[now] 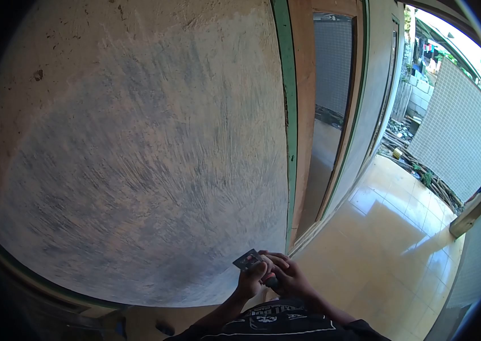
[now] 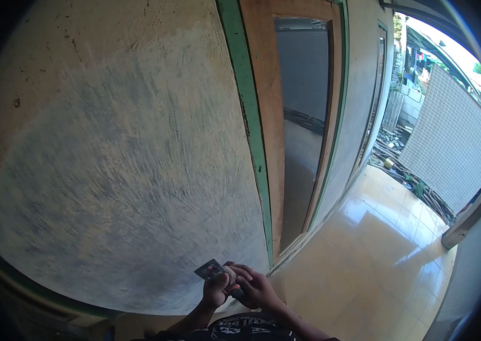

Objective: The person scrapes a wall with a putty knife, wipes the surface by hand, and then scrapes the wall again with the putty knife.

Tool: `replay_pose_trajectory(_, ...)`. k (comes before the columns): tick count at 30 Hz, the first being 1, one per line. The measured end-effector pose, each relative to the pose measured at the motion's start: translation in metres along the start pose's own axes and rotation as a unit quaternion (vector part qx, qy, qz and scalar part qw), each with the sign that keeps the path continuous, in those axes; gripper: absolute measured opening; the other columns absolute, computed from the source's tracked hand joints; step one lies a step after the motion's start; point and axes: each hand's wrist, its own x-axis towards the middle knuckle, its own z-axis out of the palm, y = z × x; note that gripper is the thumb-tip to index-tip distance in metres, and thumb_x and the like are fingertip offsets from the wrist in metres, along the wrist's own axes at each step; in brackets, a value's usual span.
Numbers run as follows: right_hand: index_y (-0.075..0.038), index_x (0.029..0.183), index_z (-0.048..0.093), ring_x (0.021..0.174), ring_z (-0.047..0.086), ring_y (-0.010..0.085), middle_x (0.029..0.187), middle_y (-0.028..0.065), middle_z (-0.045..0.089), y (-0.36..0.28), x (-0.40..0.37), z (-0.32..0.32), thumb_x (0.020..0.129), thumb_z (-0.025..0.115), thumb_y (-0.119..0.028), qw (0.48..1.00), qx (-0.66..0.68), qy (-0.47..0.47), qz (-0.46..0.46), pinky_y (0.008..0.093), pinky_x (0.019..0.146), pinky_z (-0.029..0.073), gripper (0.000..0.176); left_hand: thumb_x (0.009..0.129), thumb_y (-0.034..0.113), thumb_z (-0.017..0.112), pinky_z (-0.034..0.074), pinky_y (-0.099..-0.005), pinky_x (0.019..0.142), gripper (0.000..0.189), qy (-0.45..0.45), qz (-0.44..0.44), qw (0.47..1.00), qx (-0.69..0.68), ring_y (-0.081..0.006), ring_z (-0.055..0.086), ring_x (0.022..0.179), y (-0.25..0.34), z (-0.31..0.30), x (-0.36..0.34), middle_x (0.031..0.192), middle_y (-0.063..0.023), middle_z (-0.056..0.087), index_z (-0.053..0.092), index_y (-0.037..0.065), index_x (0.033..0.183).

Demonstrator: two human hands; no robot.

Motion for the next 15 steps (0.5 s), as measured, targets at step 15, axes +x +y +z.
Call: replay_pose_trajectory(15, 0.002, 0.092, 0.051, 0.056, 0.059, 0.0163, 0.069, 0.0071, 0.054, -0.015, 0.022, 0.001, 0.097, 0.046, -0.014, 0.985, -0.035, 0.041, 0.164, 0.029, 0.047, 0.05, 0.017, 0.097, 0.032, 0.041, 0.026, -0.0522, 0.101, 0.037, 0.026, 0.206, 0.976, 0.067, -0.0276, 0.064, 0.059, 0.075, 0.003, -0.018, 0.055, -0.0145, 0.061, 0.049, 0.008, 0.071)
